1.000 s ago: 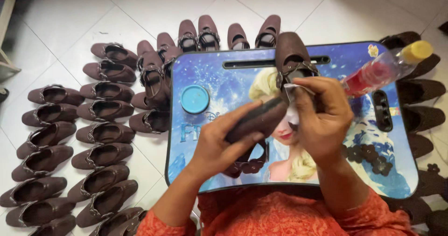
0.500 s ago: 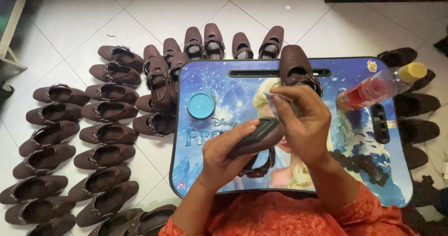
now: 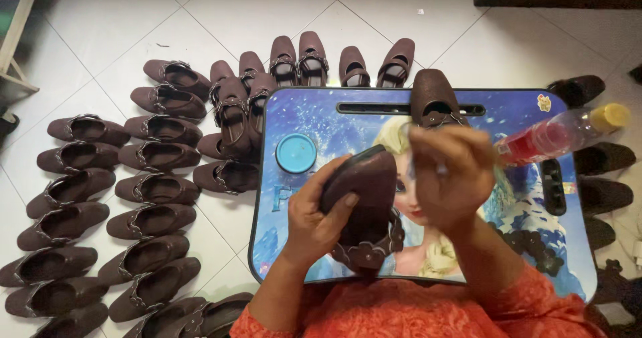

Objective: The person wipes the exterior and interior of brown children's shoes using a white cloth. They repeatedly pick up shoes from the floor, wipe them, and place them back down, occasionally applying liquid from a bottle to the cloth.

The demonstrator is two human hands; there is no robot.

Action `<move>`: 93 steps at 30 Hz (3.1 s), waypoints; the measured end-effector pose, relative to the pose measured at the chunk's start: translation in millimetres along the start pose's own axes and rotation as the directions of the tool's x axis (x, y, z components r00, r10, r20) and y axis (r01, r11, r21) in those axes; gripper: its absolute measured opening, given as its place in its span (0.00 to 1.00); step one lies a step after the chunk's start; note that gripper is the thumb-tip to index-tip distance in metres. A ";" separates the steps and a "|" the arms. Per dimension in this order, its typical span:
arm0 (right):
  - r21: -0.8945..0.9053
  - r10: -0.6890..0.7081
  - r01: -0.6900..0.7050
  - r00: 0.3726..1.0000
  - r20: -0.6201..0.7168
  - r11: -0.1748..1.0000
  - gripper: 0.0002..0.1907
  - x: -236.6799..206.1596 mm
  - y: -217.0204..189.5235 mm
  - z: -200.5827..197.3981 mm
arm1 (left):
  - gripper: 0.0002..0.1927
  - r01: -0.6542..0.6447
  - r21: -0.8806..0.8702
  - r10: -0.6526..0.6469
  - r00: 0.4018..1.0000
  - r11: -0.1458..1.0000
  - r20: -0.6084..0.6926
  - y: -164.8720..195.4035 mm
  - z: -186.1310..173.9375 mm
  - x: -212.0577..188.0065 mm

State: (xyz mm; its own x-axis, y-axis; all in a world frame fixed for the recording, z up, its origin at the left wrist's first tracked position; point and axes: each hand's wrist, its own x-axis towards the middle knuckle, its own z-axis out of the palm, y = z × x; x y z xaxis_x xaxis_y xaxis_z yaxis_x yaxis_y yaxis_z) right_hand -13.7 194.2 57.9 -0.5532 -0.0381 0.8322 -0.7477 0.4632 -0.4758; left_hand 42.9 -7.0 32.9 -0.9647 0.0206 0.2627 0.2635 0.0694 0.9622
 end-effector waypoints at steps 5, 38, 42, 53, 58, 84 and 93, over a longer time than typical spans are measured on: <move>0.035 0.150 -0.151 0.988 0.037 0.988 0.10 9.7 4.1 -11.2 | 0.30 0.086 -0.283 -0.085 0.996 0.955 0.016 -11.7 8.5 7.3; -0.095 0.158 -0.131 0.906 0.392 0.987 0.09 7.7 29.8 22.4 | 0.28 0.291 -0.239 -0.319 0.944 0.926 -0.089 -74.5 38.3 2.0; -0.095 0.320 -0.307 0.878 0.356 0.947 0.08 -6.5 50.3 18.6 | 0.27 0.313 -0.425 -0.358 0.933 0.849 -0.027 -90.3 37.7 5.9; -0.185 0.615 -0.639 0.558 0.556 0.747 0.11 -58.8 18.0 -47.5 | 0.27 0.350 -0.479 -0.477 0.863 0.805 -0.170 -121.0 22.2 16.0; -0.100 0.394 -0.494 0.538 0.745 0.864 0.16 -70.8 1.6 -51.6 | 0.28 0.389 -0.486 -0.525 0.833 0.782 -0.177 -134.8 20.2 19.6; -0.091 0.097 -0.083 0.067 0.993 0.992 0.07 -59.1 -7.3 -92.1 | 0.25 0.344 -0.135 -0.370 0.858 0.929 -0.356 -131.0 36.0 29.7; 0.104 0.020 -0.190 0.555 0.831 0.976 0.17 -65.0 -28.2 -47.8 | 0.26 0.314 -0.051 -0.308 0.868 0.948 -0.388 -133.1 40.1 29.3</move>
State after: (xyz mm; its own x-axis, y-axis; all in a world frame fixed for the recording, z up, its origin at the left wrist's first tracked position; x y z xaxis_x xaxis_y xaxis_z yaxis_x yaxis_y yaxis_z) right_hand 60.9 225.9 30.8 -0.6273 -0.7482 0.2160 -0.6631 0.3677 -0.6520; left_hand -20.4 24.3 -90.4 -0.9197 -0.3906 -0.0405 -0.0533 0.0219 0.9983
